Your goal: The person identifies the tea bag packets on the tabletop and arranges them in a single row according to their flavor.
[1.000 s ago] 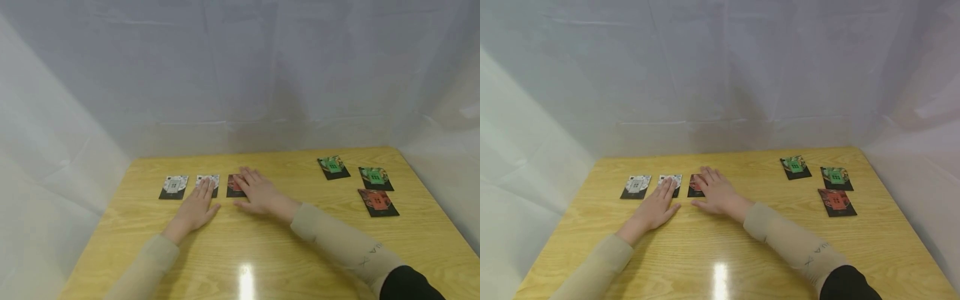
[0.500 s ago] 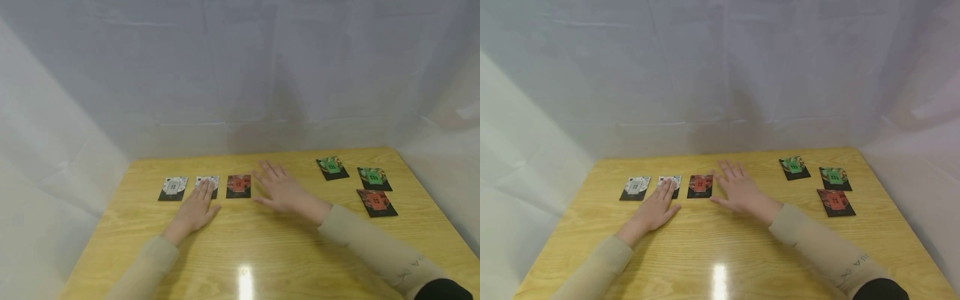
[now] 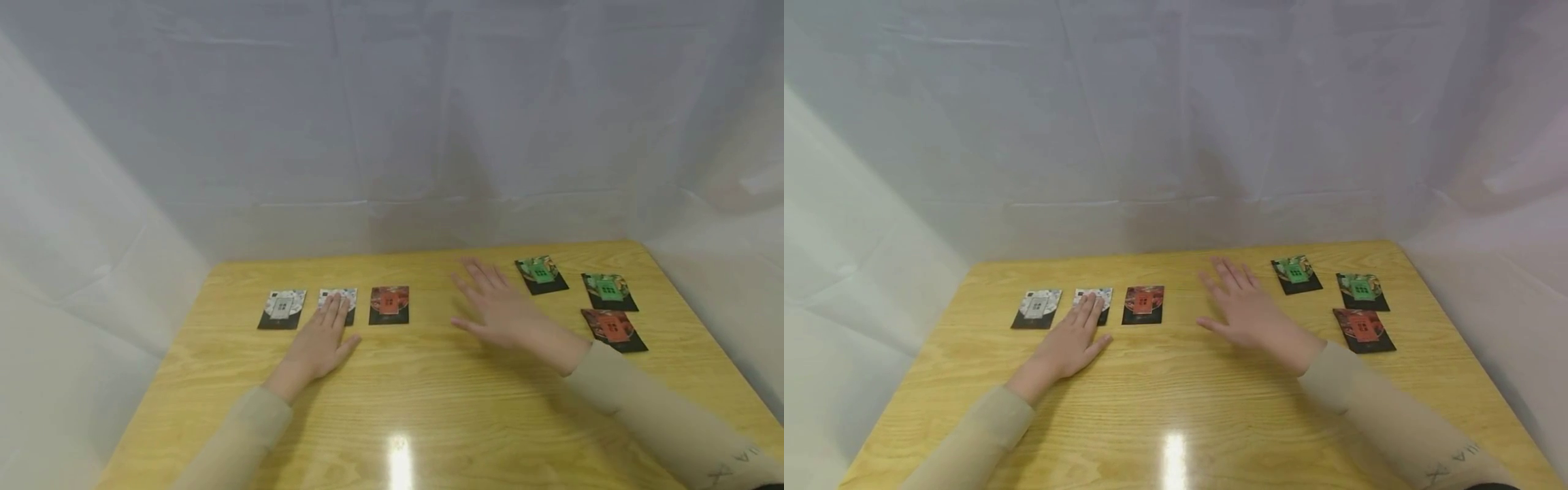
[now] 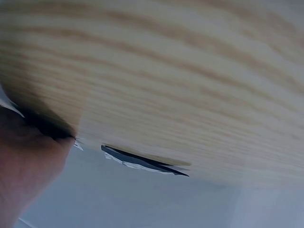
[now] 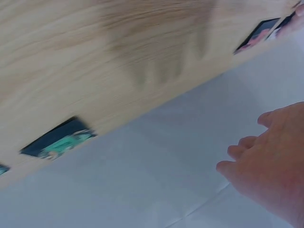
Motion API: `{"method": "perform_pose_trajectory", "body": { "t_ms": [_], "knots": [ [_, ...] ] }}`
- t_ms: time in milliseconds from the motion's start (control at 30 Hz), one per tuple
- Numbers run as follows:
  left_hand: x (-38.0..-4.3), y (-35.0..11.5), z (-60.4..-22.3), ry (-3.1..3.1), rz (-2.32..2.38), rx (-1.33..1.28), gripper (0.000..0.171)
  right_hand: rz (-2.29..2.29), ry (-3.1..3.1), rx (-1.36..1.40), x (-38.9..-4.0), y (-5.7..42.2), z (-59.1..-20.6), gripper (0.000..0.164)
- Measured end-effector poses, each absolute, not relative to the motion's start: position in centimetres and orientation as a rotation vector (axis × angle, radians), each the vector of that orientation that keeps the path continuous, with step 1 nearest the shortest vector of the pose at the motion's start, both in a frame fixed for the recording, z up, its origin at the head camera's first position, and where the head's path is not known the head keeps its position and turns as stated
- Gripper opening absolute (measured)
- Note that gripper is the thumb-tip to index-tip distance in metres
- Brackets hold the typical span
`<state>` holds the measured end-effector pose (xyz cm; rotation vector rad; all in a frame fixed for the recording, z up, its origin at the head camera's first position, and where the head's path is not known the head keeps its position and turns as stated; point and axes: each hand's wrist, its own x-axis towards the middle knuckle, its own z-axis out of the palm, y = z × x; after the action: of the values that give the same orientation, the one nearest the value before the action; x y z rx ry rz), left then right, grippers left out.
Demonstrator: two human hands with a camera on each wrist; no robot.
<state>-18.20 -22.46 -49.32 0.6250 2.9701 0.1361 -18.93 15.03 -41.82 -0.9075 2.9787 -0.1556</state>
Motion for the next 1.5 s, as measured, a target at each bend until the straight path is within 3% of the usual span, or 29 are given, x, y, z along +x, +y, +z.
{"method": "perform_pose_trajectory", "body": {
  "t_ms": [367,900,1500],
  "knots": [
    [-17.9,-22.3,-48.8,2.964,0.13,0.62,0.082,-0.212,3.008,-0.789,-17.6,21.0,-42.2,0.082],
    [-18.2,-22.5,-49.5,2.976,0.125,0.628,0.083,-0.259,3.056,-0.577,-15.7,30.2,-45.7,0.088],
    [-18.4,-22.6,-49.9,2.982,0.147,0.619,0.083,-0.424,2.959,-0.387,-12.4,36.0,-48.9,0.087]
  ]
}}
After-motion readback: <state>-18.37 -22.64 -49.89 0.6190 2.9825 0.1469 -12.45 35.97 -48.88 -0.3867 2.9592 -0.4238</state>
